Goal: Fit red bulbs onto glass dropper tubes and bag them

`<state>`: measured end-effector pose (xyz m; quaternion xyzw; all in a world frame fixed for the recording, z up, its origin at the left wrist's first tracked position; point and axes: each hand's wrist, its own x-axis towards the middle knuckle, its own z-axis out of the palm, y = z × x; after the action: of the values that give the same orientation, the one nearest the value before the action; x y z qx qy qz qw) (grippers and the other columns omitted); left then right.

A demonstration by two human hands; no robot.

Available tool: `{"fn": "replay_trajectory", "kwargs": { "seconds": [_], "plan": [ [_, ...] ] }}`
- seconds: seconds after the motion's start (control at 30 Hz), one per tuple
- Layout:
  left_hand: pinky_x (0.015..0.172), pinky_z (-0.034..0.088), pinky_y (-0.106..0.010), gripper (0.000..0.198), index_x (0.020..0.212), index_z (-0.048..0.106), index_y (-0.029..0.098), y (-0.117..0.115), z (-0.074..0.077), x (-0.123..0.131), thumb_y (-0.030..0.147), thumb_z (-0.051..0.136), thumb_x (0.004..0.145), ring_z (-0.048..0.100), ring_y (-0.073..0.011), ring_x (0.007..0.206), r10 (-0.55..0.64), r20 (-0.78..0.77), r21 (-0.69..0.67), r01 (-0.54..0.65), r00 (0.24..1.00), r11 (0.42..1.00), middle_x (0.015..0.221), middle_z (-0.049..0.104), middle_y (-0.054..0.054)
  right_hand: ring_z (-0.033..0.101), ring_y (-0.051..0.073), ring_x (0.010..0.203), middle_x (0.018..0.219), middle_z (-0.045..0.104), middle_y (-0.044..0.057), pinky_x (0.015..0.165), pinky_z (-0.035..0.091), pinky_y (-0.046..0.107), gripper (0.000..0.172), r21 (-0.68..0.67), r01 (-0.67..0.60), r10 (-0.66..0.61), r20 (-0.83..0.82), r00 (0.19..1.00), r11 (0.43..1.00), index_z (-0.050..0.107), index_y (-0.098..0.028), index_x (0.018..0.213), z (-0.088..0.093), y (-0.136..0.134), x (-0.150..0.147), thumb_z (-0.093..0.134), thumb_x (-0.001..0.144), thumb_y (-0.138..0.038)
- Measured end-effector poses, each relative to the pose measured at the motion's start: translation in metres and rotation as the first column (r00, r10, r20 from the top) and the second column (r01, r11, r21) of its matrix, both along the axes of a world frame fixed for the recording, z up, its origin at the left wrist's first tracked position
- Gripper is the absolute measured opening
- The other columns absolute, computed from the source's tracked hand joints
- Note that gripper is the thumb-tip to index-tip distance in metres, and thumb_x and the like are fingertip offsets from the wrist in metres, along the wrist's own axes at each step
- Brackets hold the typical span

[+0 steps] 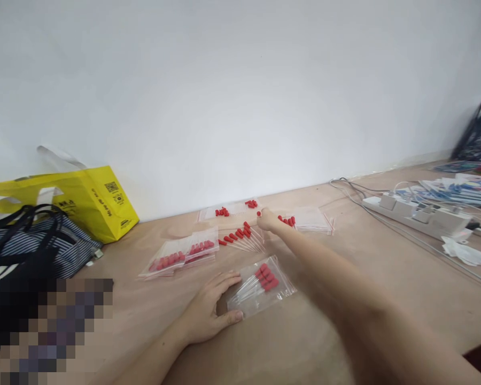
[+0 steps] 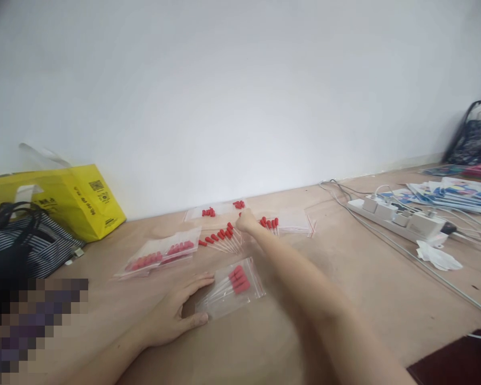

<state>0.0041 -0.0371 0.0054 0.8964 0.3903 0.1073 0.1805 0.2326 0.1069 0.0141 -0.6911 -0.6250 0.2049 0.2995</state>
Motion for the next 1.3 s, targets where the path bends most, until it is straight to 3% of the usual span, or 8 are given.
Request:
{"fn": "replay_trajectory", "kwargs": {
  "seconds": [0.17,0.37,0.63,0.73,0.9,1.0,1.17,1.3],
  "plan": [
    [0.101,0.030,-0.041,0.057,0.123,0.041,0.024,0.001,0.001,0.001,0.052,0.051,0.074,0.035,-0.0241,0.122,0.001,-0.028,0.013,-0.001,1.000,1.000,0.133,0.040,-0.005,0.052,0.010,0.050,0.068,0.055,-0.001,0.049,0.043,0.023,0.018,0.051,-0.072,0.083,-0.275,0.958,0.996,0.041,-0.015,0.099,-0.007,-0.046,0.046,0.039,0.082,-0.019],
    [0.100,0.031,-0.043,0.057,0.123,0.041,0.023,0.001,0.001,0.004,0.052,0.050,0.074,0.035,-0.0255,0.121,0.033,-0.049,0.036,-0.031,0.998,0.999,0.132,0.040,-0.006,0.048,0.008,0.045,0.055,0.042,-0.009,0.045,0.042,0.020,0.011,0.115,-0.058,0.109,-0.511,0.853,0.992,0.030,-0.021,0.089,-0.032,-0.104,0.066,0.033,0.079,-0.020],
    [0.099,0.032,-0.045,0.056,0.122,0.042,0.020,0.000,-0.002,0.005,0.050,0.049,0.075,0.037,-0.0261,0.120,0.057,-0.048,0.093,-0.053,0.997,0.994,0.131,0.041,-0.008,0.052,0.007,0.045,0.054,0.048,-0.008,0.046,0.046,0.021,0.020,0.026,-0.032,0.037,-0.905,0.424,0.999,0.033,-0.022,0.080,-0.035,-0.131,0.048,0.050,0.068,-0.017],
    [0.098,0.034,-0.045,0.054,0.121,0.043,0.020,0.000,-0.002,0.006,0.049,0.050,0.075,0.038,-0.0258,0.119,0.041,-0.036,0.112,-0.037,0.999,0.993,0.130,0.043,-0.008,0.056,0.008,0.048,0.058,0.054,-0.006,0.050,0.049,0.023,0.025,-0.008,-0.127,0.048,-0.901,0.431,0.992,0.037,-0.020,0.078,-0.034,-0.138,0.046,0.058,0.065,-0.018],
    [0.097,0.035,-0.044,0.053,0.121,0.044,0.022,0.001,-0.003,0.005,0.049,0.050,0.076,0.039,-0.0250,0.119,0.019,-0.029,0.145,-0.015,0.999,0.989,0.128,0.045,-0.007,0.051,0.006,0.039,0.050,0.054,-0.006,0.036,0.040,0.017,0.034,-0.017,-0.354,0.227,-0.740,0.633,0.935,0.045,-0.016,0.070,-0.035,-0.144,0.051,0.073,0.056,-0.029],
    [0.097,0.035,-0.045,0.053,0.121,0.044,0.021,0.002,-0.005,0.005,0.049,0.049,0.076,0.039,-0.0251,0.119,0.009,-0.033,0.149,-0.004,0.999,0.989,0.129,0.045,-0.008,0.044,0.003,0.033,0.053,0.057,-0.005,0.031,0.032,0.014,0.034,-0.026,-0.435,0.301,-0.684,0.664,0.900,0.051,-0.014,0.072,-0.034,-0.143,0.054,0.073,0.056,-0.035],
    [0.097,0.034,-0.045,0.054,0.122,0.042,0.021,0.002,-0.005,0.004,0.050,0.049,0.076,0.038,-0.0251,0.120,0.020,-0.048,0.138,-0.013,0.999,0.990,0.130,0.043,-0.008,0.041,0.002,0.032,0.045,0.050,-0.008,0.030,0.028,0.013,0.033,0.000,-0.550,0.406,-0.674,0.617,0.835,0.053,-0.014,0.080,-0.034,-0.140,0.059,0.068,0.064,-0.039],
    [0.098,0.033,-0.046,0.054,0.123,0.041,0.021,0.002,-0.005,0.004,0.049,0.048,0.077,0.036,-0.0248,0.121,0.020,-0.058,0.118,-0.013,0.998,0.993,0.131,0.042,-0.008,0.055,0.008,0.048,0.057,0.057,-0.005,0.044,0.043,0.018,0.034,0.047,-0.681,0.470,-0.758,0.452,0.731,0.047,-0.016,0.079,-0.036,-0.141,0.058,0.066,0.065,-0.041]
  ]
}}
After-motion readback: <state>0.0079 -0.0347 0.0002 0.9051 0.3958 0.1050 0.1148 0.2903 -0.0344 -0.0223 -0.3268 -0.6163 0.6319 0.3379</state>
